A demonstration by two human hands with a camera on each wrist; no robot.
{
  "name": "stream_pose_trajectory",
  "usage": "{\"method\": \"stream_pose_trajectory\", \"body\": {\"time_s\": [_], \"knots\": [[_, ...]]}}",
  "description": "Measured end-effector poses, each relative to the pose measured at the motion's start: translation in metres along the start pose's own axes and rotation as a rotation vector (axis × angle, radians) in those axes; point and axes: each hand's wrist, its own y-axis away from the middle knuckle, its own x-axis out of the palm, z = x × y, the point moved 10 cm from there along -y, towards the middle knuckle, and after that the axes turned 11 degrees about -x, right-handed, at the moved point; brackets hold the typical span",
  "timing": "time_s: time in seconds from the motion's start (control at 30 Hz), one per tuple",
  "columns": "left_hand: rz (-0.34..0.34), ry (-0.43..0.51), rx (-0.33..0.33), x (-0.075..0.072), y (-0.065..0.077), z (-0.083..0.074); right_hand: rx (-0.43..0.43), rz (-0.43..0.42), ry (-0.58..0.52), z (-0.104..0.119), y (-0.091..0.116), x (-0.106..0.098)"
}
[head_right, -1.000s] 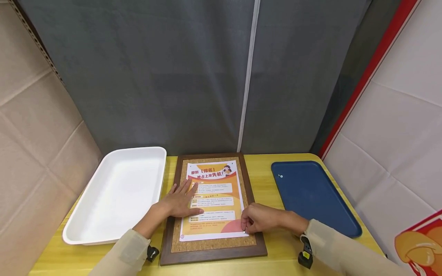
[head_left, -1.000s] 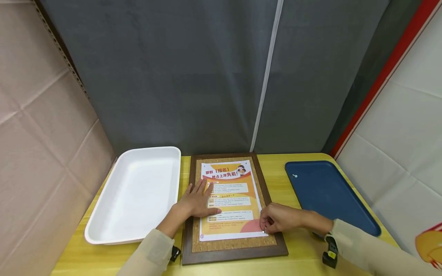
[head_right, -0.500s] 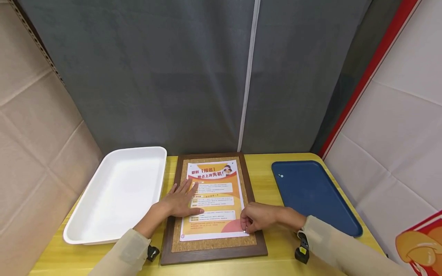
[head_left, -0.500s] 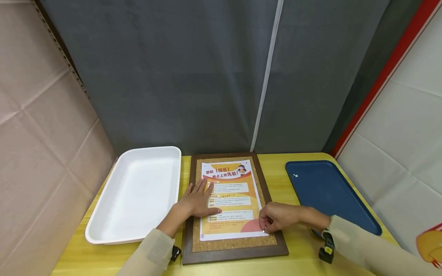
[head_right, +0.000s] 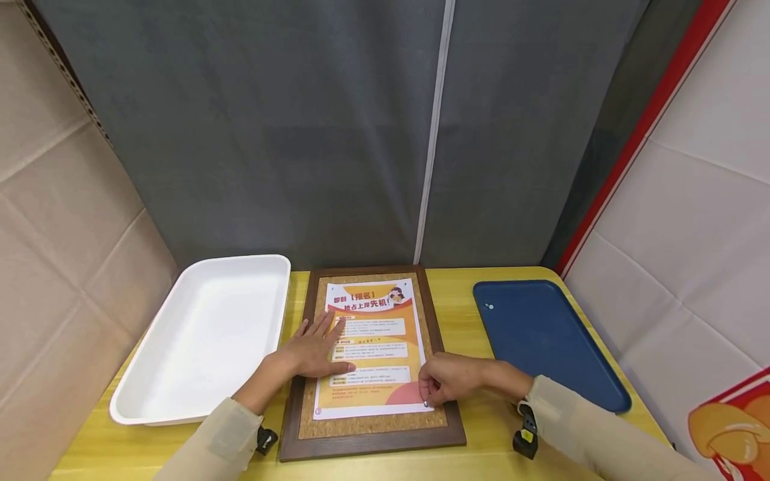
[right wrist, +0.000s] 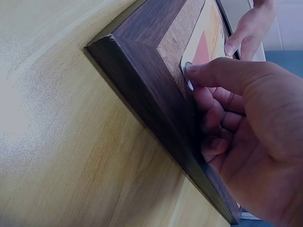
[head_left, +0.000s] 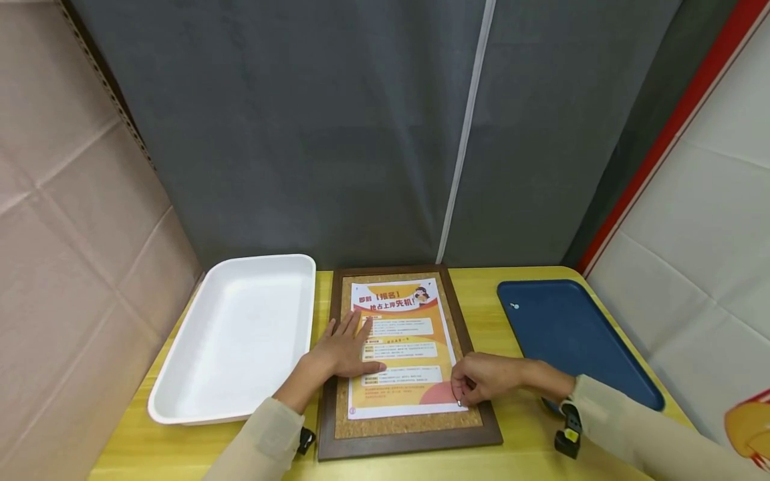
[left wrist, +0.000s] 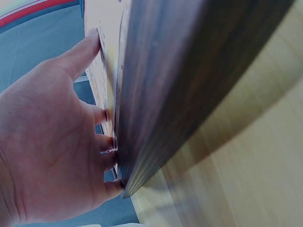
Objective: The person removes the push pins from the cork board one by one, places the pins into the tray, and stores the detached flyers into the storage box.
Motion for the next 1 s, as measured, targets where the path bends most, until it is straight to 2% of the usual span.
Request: {"method": "stream_pose_trajectory", "body": {"time_s": [0.67, 1.0], "knots": [[0.000, 0.007, -0.008, -0.0009, 0.0001, 0.0006, 0.004, 0.013, 0.036, -0.0002, 0.0017, 0.0015], [0.004, 0.002, -0.012, 0.0003, 0.0003, 0.0006, 0.035, 0.029, 0.044, -0.0014, 0.0020, 0.0018]]}}
